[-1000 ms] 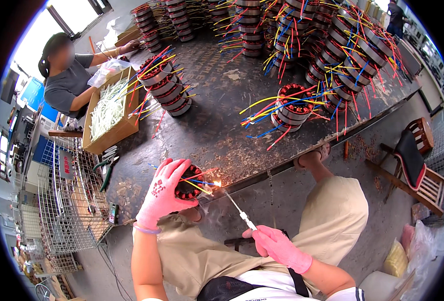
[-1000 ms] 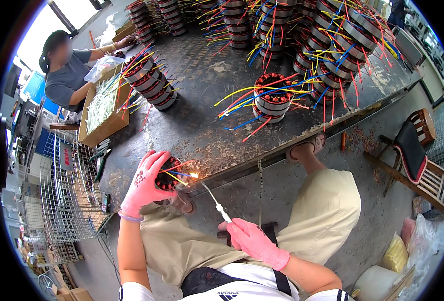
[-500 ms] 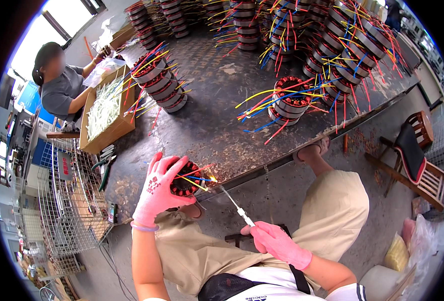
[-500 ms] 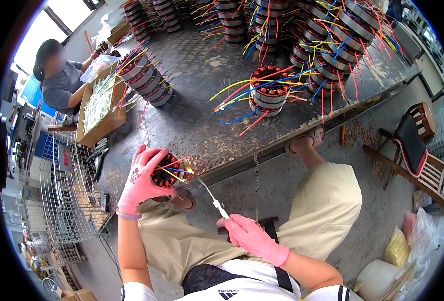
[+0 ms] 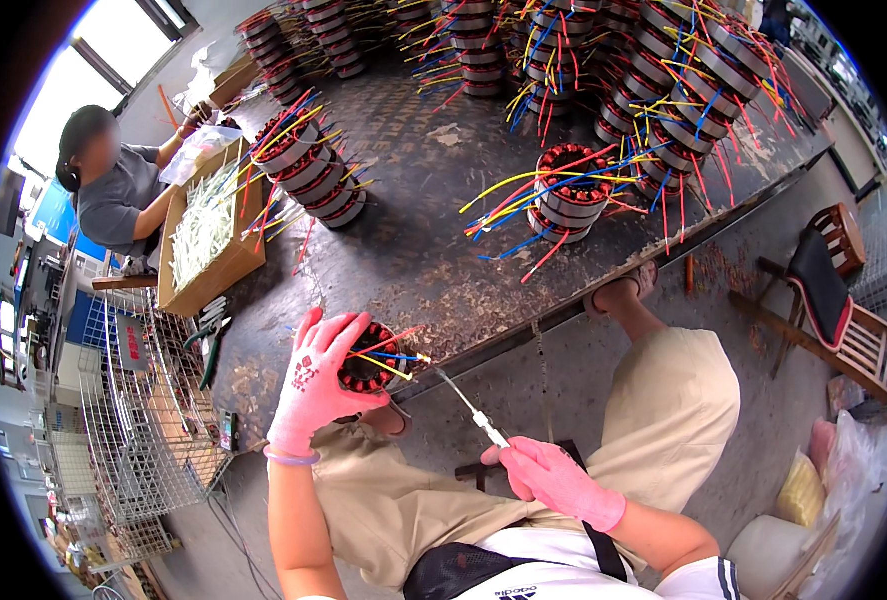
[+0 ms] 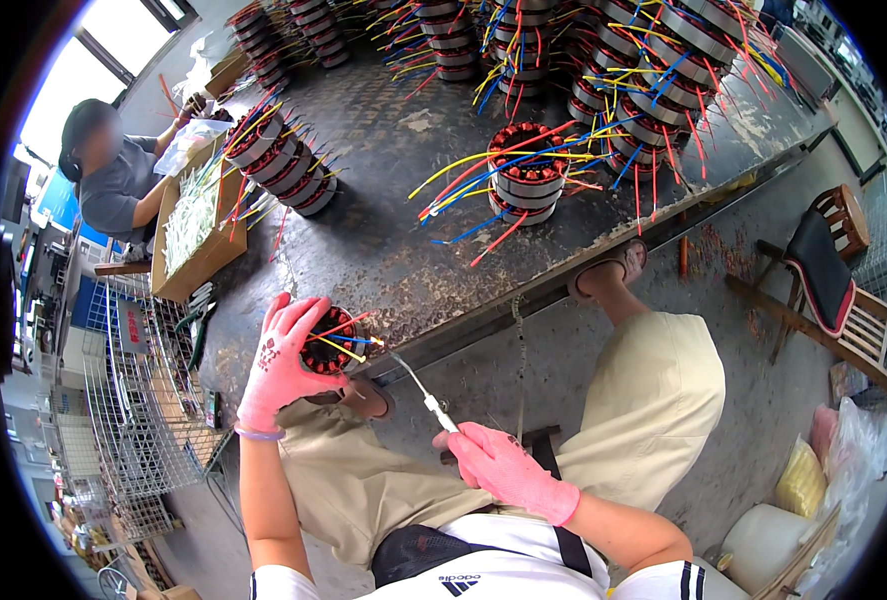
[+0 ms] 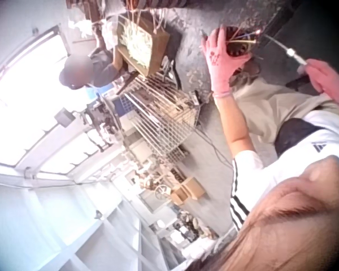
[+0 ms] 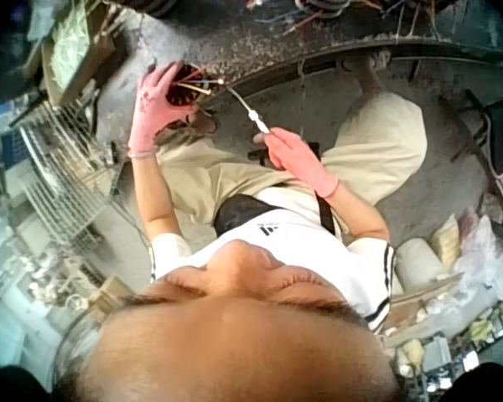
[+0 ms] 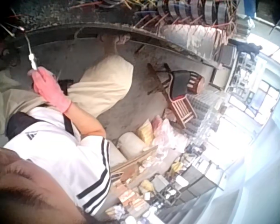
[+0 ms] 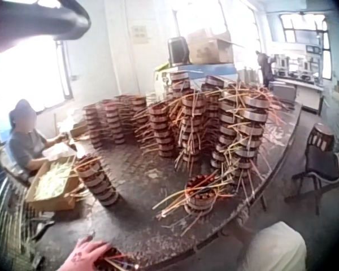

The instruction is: The person uses a soldering iron to apply solder to wires connected to a stator, repeats the process on multiple wires, and places the completed components onto a stack on the table.

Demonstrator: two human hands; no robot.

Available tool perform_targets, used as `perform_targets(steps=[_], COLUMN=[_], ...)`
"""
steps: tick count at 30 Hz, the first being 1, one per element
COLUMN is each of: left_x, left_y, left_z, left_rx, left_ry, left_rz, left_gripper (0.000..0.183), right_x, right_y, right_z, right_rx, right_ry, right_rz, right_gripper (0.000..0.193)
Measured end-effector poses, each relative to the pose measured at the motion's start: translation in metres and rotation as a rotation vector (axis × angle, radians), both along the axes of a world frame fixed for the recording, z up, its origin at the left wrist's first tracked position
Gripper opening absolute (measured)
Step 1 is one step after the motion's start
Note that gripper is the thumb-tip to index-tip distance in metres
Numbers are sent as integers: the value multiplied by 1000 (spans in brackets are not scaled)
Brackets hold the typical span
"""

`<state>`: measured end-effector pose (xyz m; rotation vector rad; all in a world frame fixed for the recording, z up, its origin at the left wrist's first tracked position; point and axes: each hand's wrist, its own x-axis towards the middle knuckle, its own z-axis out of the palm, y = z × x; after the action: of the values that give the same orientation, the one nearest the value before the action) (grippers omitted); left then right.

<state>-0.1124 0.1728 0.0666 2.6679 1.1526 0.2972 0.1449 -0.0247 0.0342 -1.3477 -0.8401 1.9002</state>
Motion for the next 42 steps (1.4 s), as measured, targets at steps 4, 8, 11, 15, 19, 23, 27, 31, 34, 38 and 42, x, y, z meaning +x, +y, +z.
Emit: perform_targets(steps=[4, 8, 11, 15, 19, 23, 27, 31, 34, 38, 42], left_x=[-2, 0, 1, 1, -1, 0, 1, 1, 1, 1, 2], left_y=[2, 2, 1, 1, 0, 2, 1, 1, 1, 1, 0], left_z=[-1, 1, 1, 1, 0, -2, 0, 0, 1, 0, 3], left_rx=[-14, -18, -30, -22, -17, -24, -15, -18, -24, -18, -9], left_ry=[4, 8, 7, 2, 5, 2, 7, 6, 9, 5, -2], left_rz=[0, 4, 6, 12, 10, -6, 2, -8, -16, -9, -5], left_gripper=[100, 99, 98, 97, 98, 99, 100, 100, 101, 99, 96], right_x=[1, 3, 1, 0, 0, 0, 0, 1, 0, 0, -1], right_y=[0, 1, 3, 2, 0, 2, 1, 0, 0, 0, 0], right_z=[0, 5, 8, 9, 5, 11, 9, 3, 2, 4, 5], right_rx=[-58, -91, -48, -60, -61, -63, -53, -63, -45, -48, -53], right_ry=[16, 11, -15, 17, 36, 33, 20, 28, 19, 27, 62], right_rz=[0, 23, 20, -1, -8, -22, -7, -8, -5, -10, -30], right_gripper=[34, 34, 34, 34, 34, 34, 34, 34, 34, 34, 33])
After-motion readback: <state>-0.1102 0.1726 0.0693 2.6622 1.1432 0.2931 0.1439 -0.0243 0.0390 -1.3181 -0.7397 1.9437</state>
